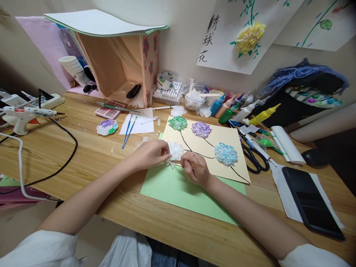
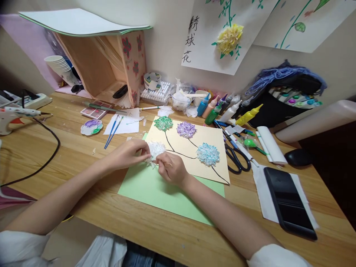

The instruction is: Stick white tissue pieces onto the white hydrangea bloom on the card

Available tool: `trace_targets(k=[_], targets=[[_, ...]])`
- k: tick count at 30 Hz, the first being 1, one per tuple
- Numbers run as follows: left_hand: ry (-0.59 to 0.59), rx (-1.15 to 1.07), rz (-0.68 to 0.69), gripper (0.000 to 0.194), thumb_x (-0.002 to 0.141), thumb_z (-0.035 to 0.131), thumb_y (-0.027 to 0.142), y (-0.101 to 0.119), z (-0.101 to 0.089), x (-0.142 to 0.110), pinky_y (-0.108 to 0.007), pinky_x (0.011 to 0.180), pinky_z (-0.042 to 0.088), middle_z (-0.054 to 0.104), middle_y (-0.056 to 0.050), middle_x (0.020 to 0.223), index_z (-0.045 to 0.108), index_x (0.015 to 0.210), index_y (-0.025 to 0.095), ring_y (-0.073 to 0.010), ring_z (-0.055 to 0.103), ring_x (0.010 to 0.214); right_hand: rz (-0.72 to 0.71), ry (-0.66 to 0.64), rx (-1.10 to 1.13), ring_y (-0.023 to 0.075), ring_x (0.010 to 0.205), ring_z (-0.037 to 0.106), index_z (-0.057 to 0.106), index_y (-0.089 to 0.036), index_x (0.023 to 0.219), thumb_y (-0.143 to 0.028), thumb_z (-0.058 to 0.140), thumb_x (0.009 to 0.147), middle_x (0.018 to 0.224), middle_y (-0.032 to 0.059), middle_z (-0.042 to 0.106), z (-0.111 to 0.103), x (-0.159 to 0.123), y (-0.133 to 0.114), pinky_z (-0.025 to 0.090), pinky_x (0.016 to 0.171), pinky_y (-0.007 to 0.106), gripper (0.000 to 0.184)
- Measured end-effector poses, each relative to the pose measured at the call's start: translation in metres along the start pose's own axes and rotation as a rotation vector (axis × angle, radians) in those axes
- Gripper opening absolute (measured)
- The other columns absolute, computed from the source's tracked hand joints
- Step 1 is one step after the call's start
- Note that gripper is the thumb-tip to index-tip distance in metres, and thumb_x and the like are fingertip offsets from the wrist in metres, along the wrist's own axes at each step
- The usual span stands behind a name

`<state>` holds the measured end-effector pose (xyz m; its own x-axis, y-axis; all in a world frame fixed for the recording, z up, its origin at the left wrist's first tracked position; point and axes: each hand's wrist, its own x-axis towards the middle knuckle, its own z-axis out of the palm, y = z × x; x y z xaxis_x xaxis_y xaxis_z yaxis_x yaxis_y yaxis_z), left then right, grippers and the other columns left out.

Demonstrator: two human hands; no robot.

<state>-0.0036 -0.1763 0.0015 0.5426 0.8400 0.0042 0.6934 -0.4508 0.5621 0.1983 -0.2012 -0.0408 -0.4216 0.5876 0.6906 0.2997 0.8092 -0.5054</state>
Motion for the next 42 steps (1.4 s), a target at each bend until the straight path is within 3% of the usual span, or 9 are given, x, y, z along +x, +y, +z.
trace_targets(k=[4, 11, 23, 31, 42], targets=[[0.221, -0.042, -0.056, 0.017, 0.086, 0.052, 0.03, -0.024, 0.0, 0.007, -0.026, 0.065, 0.039, 0.064, -0.003, 0.08, 0.064, 0.082, 0.018, -0.0148, 0.054, 0.072, 0.032, 0.012, 0.0, 0.014, 0.051, 0.054, 0.049, -0.024, 0.082, -0.009, 0.037, 0.083, 0.062, -0.0012, 0.057, 0.0, -0.001, 0.0, 0.043, 0.05, 0.027, 0.019], [0.234, -0.173, -0.132, 0.014, 0.077, 0.063, 0.031, -0.057, 0.007, 0.014, -0.025, 0.063, 0.041, 0.064, -0.001, 0.076, 0.068, 0.079, 0.018, -0.0132, 0.055, 0.067, 0.037, 0.04, -0.025, 0.0135, 0.051, 0.053, 0.048, -0.024, 0.084, -0.009, 0.037, 0.086, 0.062, -0.0018, 0.056, 0.001, 0.0, -0.001, 0.043, 0.05, 0.027, 0.019], [0.219, -0.221, -0.172, 0.015, 0.075, 0.061, 0.029, -0.054, 0.01, 0.016, -0.024, 0.061, 0.042, 0.066, -0.002, 0.074, 0.07, 0.077, 0.017, -0.0125, 0.055, 0.064, 0.107, 0.04, -0.072, 0.0135, 0.055, 0.054, 0.047, -0.024, 0.086, -0.011, 0.037, 0.089, 0.068, 0.0001, 0.057, 0.006, 0.004, 0.0, 0.043, 0.053, 0.027, 0.016], [0.216, -0.208, -0.163, 0.014, 0.074, 0.061, 0.029, -0.055, 0.011, 0.017, -0.024, 0.058, 0.041, 0.066, -0.001, 0.071, 0.069, 0.076, 0.017, -0.0122, 0.054, 0.061, 0.276, 0.056, -0.022, 0.0111, 0.054, 0.054, 0.044, -0.023, 0.079, -0.016, 0.036, 0.091, 0.071, -0.0005, 0.052, 0.009, 0.01, -0.003, 0.042, 0.052, 0.025, 0.016], [0.221, -0.212, -0.185, 0.017, 0.074, 0.059, 0.032, -0.057, 0.015, 0.014, -0.024, 0.059, 0.041, 0.066, -0.002, 0.072, 0.068, 0.076, 0.017, -0.0139, 0.056, 0.065, 0.239, 0.197, 0.073, 0.0111, 0.049, 0.051, 0.05, -0.022, 0.076, -0.019, 0.035, 0.092, 0.063, -0.0018, 0.05, 0.006, -0.004, -0.001, 0.042, 0.048, 0.026, 0.022]])
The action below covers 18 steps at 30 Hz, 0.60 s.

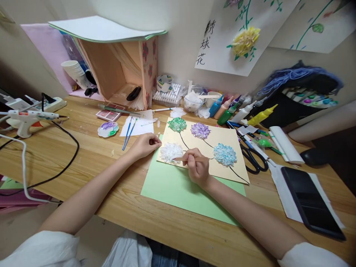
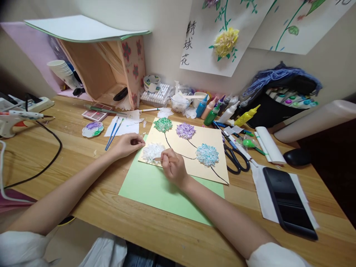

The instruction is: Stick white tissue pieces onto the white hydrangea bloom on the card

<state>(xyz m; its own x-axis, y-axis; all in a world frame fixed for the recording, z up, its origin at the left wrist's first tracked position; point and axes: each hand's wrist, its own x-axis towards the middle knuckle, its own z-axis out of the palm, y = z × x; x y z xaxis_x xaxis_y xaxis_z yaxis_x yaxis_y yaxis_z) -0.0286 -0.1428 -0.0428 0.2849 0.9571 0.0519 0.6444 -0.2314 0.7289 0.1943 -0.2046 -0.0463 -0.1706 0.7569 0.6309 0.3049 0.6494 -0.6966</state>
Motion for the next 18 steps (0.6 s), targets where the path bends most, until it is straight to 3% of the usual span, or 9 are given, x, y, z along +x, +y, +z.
trace_targets(k=[6, 12, 15, 18], targets=[[0.104, 0.066, -0.001, 0.021, 0.081, 0.055, 0.035, 0.012, -0.012, 0.01, -0.026, 0.064, 0.044, 0.069, -0.004, 0.079, 0.068, 0.082, 0.018, -0.0169, 0.06, 0.07, -0.045, 0.032, 0.033, 0.0122, 0.048, 0.049, 0.049, -0.022, 0.074, -0.016, 0.035, 0.09, 0.059, -0.002, 0.049, 0.0, -0.002, 0.001, 0.04, 0.048, 0.027, 0.023], [0.199, 0.359, 0.009, 0.02, 0.084, 0.052, 0.03, 0.035, -0.025, 0.081, -0.031, 0.078, 0.044, 0.07, -0.009, 0.095, 0.068, 0.086, 0.017, -0.023, 0.061, 0.09, -0.014, 0.023, 0.064, 0.0126, 0.051, 0.05, 0.049, -0.021, 0.072, -0.015, 0.035, 0.09, 0.06, -0.0018, 0.049, 0.002, 0.001, 0.001, 0.041, 0.049, 0.026, 0.024], [0.194, 0.394, -0.017, 0.016, 0.081, 0.055, 0.024, 0.038, -0.013, 0.118, -0.033, 0.081, 0.043, 0.069, -0.012, 0.099, 0.068, 0.081, 0.017, -0.0256, 0.06, 0.097, -0.012, 0.019, 0.052, 0.0124, 0.051, 0.051, 0.048, -0.021, 0.071, -0.016, 0.034, 0.091, 0.061, -0.0014, 0.049, 0.001, 0.001, 0.001, 0.041, 0.049, 0.025, 0.025], [0.175, 0.399, -0.074, 0.011, 0.077, 0.059, 0.022, 0.035, 0.002, 0.14, -0.033, 0.077, 0.044, 0.07, -0.013, 0.096, 0.068, 0.077, 0.016, -0.0268, 0.062, 0.094, -0.039, 0.019, 0.03, 0.0122, 0.052, 0.051, 0.047, -0.021, 0.073, -0.014, 0.034, 0.091, 0.061, -0.0017, 0.049, 0.0, 0.001, 0.0, 0.041, 0.05, 0.024, 0.023]])
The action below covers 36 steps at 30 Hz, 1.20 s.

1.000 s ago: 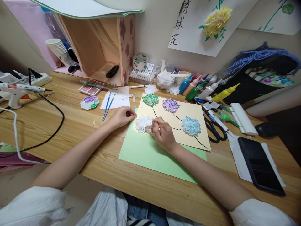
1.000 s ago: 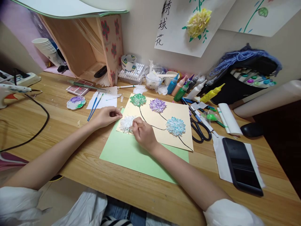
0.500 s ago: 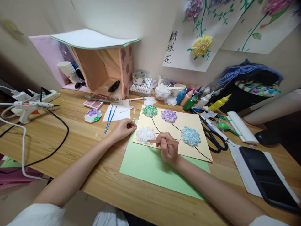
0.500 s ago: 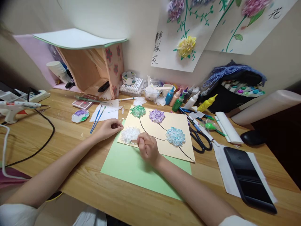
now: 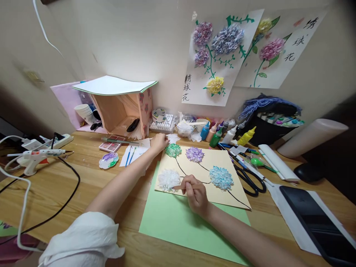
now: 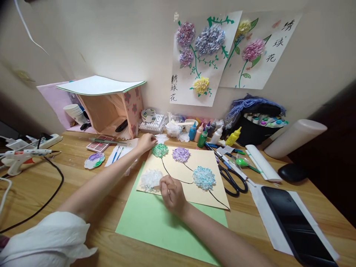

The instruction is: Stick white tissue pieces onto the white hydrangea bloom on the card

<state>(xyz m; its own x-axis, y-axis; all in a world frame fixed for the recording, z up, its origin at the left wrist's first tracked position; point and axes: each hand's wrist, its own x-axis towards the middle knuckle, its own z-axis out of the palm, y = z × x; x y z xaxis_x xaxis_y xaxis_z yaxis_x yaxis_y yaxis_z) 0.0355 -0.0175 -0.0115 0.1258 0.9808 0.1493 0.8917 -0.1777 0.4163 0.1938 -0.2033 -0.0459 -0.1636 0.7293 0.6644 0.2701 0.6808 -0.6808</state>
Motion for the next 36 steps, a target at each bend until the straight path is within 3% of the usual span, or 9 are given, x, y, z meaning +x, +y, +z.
trace_targets(k=[7, 15, 21, 26, 30, 32, 36], targets=[[0.008, -0.016, -0.103, 0.009, 0.079, 0.056, 0.02, -0.001, 0.014, 0.01, -0.034, 0.079, 0.044, 0.069, -0.011, 0.095, 0.064, 0.077, 0.017, -0.0255, 0.061, 0.095, -0.053, -0.009, -0.003, 0.0118, 0.051, 0.049, 0.045, -0.022, 0.073, -0.012, 0.034, 0.089, 0.06, -0.0022, 0.048, 0.0, 0.004, -0.001, 0.04, 0.05, 0.024, 0.022], [0.112, -0.196, -0.077, 0.008, 0.083, 0.054, 0.02, -0.011, 0.004, 0.014, -0.034, 0.084, 0.043, 0.068, -0.011, 0.097, 0.061, 0.08, 0.017, -0.0238, 0.06, 0.097, -0.057, -0.009, 0.007, 0.012, 0.05, 0.049, 0.046, -0.022, 0.075, -0.012, 0.034, 0.089, 0.058, -0.0029, 0.047, -0.001, 0.003, -0.001, 0.04, 0.049, 0.024, 0.021], [0.175, -0.433, -0.121, 0.012, 0.078, 0.058, 0.024, -0.021, -0.002, 0.021, -0.032, 0.074, 0.047, 0.068, -0.007, 0.078, 0.06, 0.071, 0.015, -0.0208, 0.063, 0.077, -0.039, -0.011, 0.003, 0.0112, 0.05, 0.05, 0.048, -0.021, 0.074, -0.013, 0.033, 0.09, 0.06, -0.0025, 0.049, -0.001, 0.002, 0.0, 0.041, 0.049, 0.023, 0.022], [0.221, -0.576, -0.109, 0.008, 0.07, 0.063, 0.02, -0.022, -0.012, 0.018, -0.033, 0.075, 0.049, 0.067, -0.006, 0.073, 0.058, 0.066, 0.015, -0.0204, 0.064, 0.075, -0.023, -0.014, 0.018, 0.011, 0.05, 0.05, 0.048, -0.021, 0.075, -0.015, 0.033, 0.091, 0.061, -0.002, 0.049, 0.0, 0.001, 0.002, 0.041, 0.048, 0.024, 0.023], [0.203, -0.704, -0.058, 0.009, 0.073, 0.063, 0.021, -0.01, -0.027, -0.012, -0.029, 0.076, 0.049, 0.068, -0.006, 0.081, 0.059, 0.076, 0.014, -0.0167, 0.064, 0.079, -0.001, 0.035, 0.001, 0.0112, 0.049, 0.049, 0.049, -0.021, 0.075, -0.015, 0.034, 0.091, 0.06, -0.0026, 0.048, -0.003, -0.001, 0.004, 0.041, 0.049, 0.024, 0.022], [0.169, -0.763, -0.01, 0.015, 0.072, 0.067, 0.025, -0.001, -0.036, -0.042, -0.027, 0.076, 0.049, 0.068, -0.005, 0.084, 0.061, 0.08, 0.014, -0.0153, 0.064, 0.079, 0.019, 0.072, 0.004, 0.011, 0.046, 0.046, 0.049, -0.021, 0.076, -0.015, 0.035, 0.09, 0.059, -0.0034, 0.046, -0.005, -0.002, 0.006, 0.039, 0.046, 0.025, 0.02], [-0.029, -0.763, 0.175, 0.018, 0.073, 0.071, 0.031, 0.01, -0.049, -0.115, -0.025, 0.07, 0.047, 0.068, -0.003, 0.081, 0.064, 0.08, 0.016, -0.0137, 0.062, 0.075, 0.053, 0.145, 0.044, 0.0107, 0.044, 0.041, 0.048, -0.021, 0.077, -0.016, 0.036, 0.09, 0.058, -0.004, 0.043, -0.006, -0.005, 0.011, 0.034, 0.045, 0.025, 0.019]])
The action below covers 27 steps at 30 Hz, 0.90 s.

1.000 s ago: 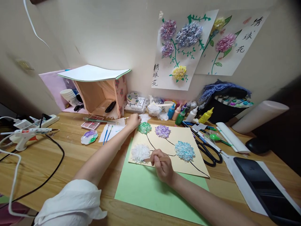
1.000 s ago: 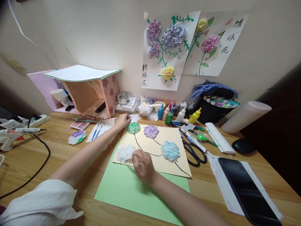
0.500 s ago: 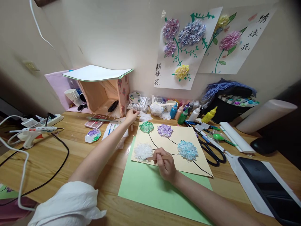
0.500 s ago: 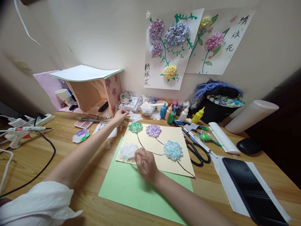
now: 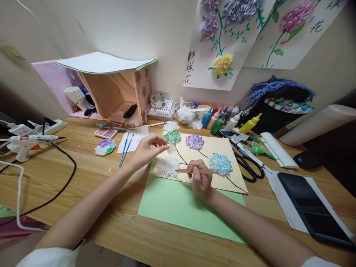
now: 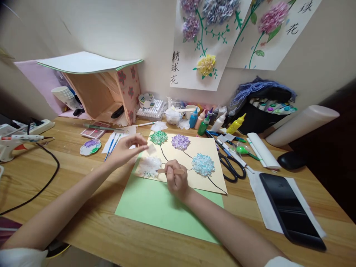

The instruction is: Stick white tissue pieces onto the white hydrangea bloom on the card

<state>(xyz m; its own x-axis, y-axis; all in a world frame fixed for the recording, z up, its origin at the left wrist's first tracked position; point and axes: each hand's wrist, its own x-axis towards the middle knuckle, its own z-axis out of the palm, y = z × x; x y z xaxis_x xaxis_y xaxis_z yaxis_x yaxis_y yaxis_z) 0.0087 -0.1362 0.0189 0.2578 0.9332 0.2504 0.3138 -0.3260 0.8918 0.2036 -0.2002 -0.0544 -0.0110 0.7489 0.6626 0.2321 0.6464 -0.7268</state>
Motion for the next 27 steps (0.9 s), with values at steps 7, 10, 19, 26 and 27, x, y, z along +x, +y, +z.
trace_targets(k=[7, 10, 19, 26, 27], targets=[[-0.287, 0.192, 0.073, 0.007, 0.078, 0.067, 0.021, -0.006, 0.008, -0.055, -0.025, 0.071, 0.046, 0.067, -0.001, 0.082, 0.065, 0.085, 0.018, -0.0122, 0.058, 0.075, -0.277, -0.068, 0.118, 0.0117, 0.044, 0.035, 0.044, -0.023, 0.078, -0.014, 0.035, 0.088, 0.055, -0.0044, 0.038, -0.003, -0.002, -0.005, 0.027, 0.045, 0.025, 0.016], [-0.307, 0.298, 0.124, 0.008, 0.08, 0.065, 0.021, -0.009, 0.011, -0.056, -0.025, 0.07, 0.045, 0.066, -0.001, 0.082, 0.064, 0.088, 0.019, -0.0126, 0.058, 0.075, -0.42, -0.186, 0.046, 0.0124, 0.044, 0.036, 0.044, -0.023, 0.081, -0.012, 0.035, 0.085, 0.056, -0.0034, 0.041, -0.003, 0.004, -0.011, 0.028, 0.044, 0.025, 0.015], [-0.319, 0.482, 0.19, 0.008, 0.083, 0.06, 0.021, -0.006, 0.014, -0.057, -0.026, 0.065, 0.043, 0.068, -0.001, 0.079, 0.064, 0.089, 0.023, -0.0157, 0.06, 0.076, -0.557, -0.259, -0.076, 0.0129, 0.039, 0.037, 0.042, -0.024, 0.081, -0.011, 0.033, 0.085, 0.052, -0.0041, 0.044, -0.004, 0.012, -0.018, 0.028, 0.042, 0.026, 0.017], [-0.307, 0.469, 0.167, 0.009, 0.082, 0.06, 0.026, -0.007, 0.013, -0.056, -0.027, 0.067, 0.044, 0.068, -0.002, 0.083, 0.063, 0.09, 0.023, -0.0162, 0.06, 0.076, -0.489, -0.33, -0.163, 0.0147, 0.044, 0.047, 0.046, -0.024, 0.089, -0.005, 0.038, 0.079, 0.054, -0.0026, 0.052, 0.001, 0.013, -0.016, 0.035, 0.045, 0.027, 0.024], [-0.279, 0.455, 0.171, 0.009, 0.083, 0.06, 0.028, -0.008, 0.012, -0.055, -0.027, 0.068, 0.044, 0.068, -0.002, 0.084, 0.063, 0.09, 0.022, -0.0158, 0.059, 0.076, -0.48, -0.328, -0.169, 0.0146, 0.044, 0.047, 0.046, -0.024, 0.089, -0.005, 0.038, 0.079, 0.054, -0.0028, 0.052, 0.001, 0.013, -0.016, 0.035, 0.044, 0.027, 0.023]])
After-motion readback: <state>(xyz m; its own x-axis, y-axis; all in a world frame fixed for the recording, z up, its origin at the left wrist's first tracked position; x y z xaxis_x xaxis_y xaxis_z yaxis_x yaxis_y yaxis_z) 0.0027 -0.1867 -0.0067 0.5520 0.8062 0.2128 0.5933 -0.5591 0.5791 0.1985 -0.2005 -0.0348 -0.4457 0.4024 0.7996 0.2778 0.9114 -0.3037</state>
